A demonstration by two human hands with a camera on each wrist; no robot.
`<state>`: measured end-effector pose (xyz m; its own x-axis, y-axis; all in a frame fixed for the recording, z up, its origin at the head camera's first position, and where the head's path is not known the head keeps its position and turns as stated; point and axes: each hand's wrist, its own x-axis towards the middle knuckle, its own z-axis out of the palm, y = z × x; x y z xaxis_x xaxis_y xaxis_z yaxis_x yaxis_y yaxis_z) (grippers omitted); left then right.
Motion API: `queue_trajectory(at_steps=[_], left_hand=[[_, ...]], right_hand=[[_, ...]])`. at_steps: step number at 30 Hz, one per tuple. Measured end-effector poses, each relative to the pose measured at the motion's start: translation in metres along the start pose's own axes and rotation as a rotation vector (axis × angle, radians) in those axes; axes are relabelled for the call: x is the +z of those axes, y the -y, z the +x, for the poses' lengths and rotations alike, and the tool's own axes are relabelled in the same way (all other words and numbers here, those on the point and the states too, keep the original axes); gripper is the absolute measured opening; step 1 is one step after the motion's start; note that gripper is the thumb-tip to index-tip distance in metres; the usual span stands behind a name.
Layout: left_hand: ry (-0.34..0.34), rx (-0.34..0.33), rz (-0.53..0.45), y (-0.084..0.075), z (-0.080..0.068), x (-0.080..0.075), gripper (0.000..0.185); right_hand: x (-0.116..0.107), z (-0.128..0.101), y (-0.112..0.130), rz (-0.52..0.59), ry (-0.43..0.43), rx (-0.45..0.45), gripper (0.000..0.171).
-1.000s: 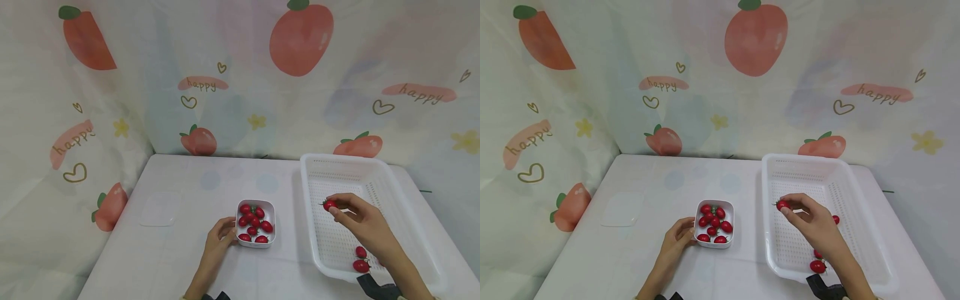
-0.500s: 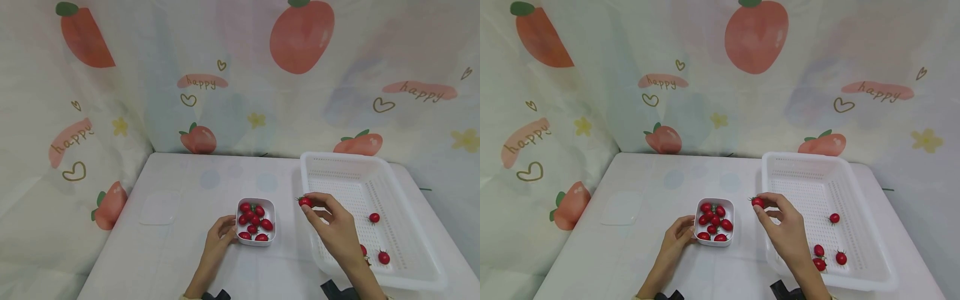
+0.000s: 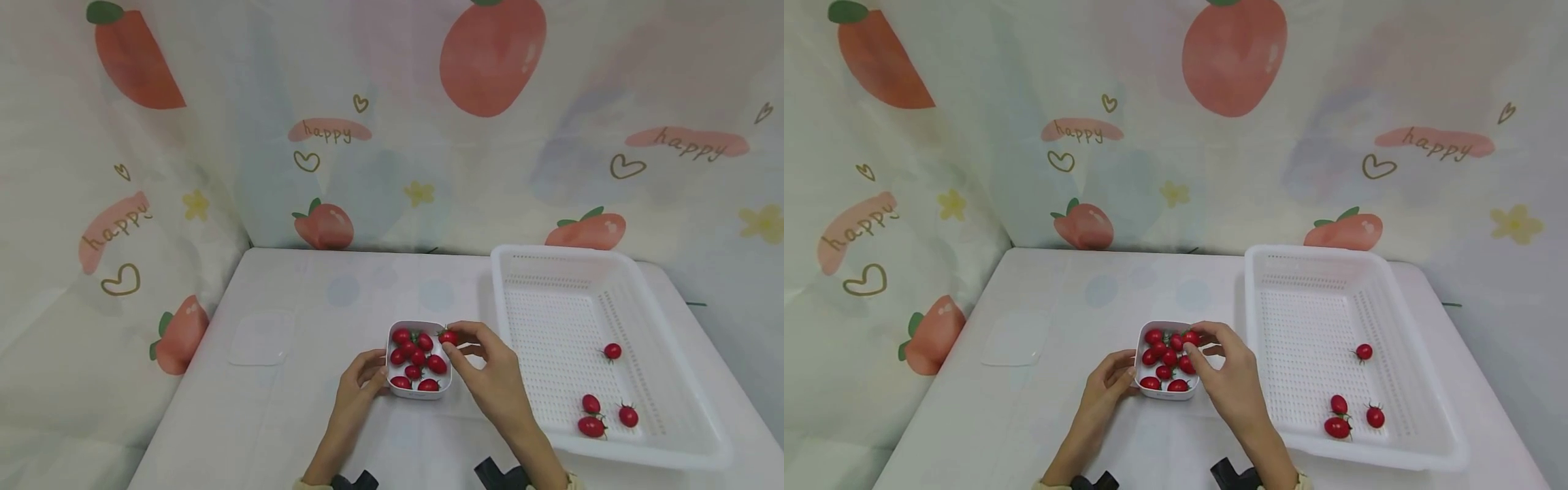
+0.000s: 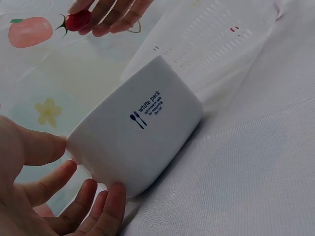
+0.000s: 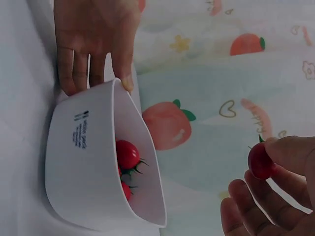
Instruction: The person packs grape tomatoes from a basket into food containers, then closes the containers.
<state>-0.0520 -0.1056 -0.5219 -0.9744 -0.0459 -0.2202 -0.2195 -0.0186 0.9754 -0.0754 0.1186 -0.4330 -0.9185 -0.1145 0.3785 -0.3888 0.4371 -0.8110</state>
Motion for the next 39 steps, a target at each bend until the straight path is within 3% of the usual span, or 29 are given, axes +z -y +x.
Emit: queue_trajectory(at_steps=[8,17,28,39], left_hand=[[-0.011,-0.002,0.003,0.000,0.000,0.001,0.041],[0.001,0.005,-0.015,0.001,0.001,0.000,0.041],[0.003,0.002,-0.011,0.001,0.001,-0.002,0.041],[0.004,0.005,-0.032,0.001,0.001,-0.002,0.041]], right_hand=[[0.032,-0.001,-0.005,-0.003,0.090,0.050,0.036],[0.047,0.002,-0.009,-0.096,0.226,0.125,0.036],[0.060,0.004,-0.010,-0.370,0.337,0.041,0.024],[0.072,0.005,-0.015,-0.358,0.380,0.018,0.023]])
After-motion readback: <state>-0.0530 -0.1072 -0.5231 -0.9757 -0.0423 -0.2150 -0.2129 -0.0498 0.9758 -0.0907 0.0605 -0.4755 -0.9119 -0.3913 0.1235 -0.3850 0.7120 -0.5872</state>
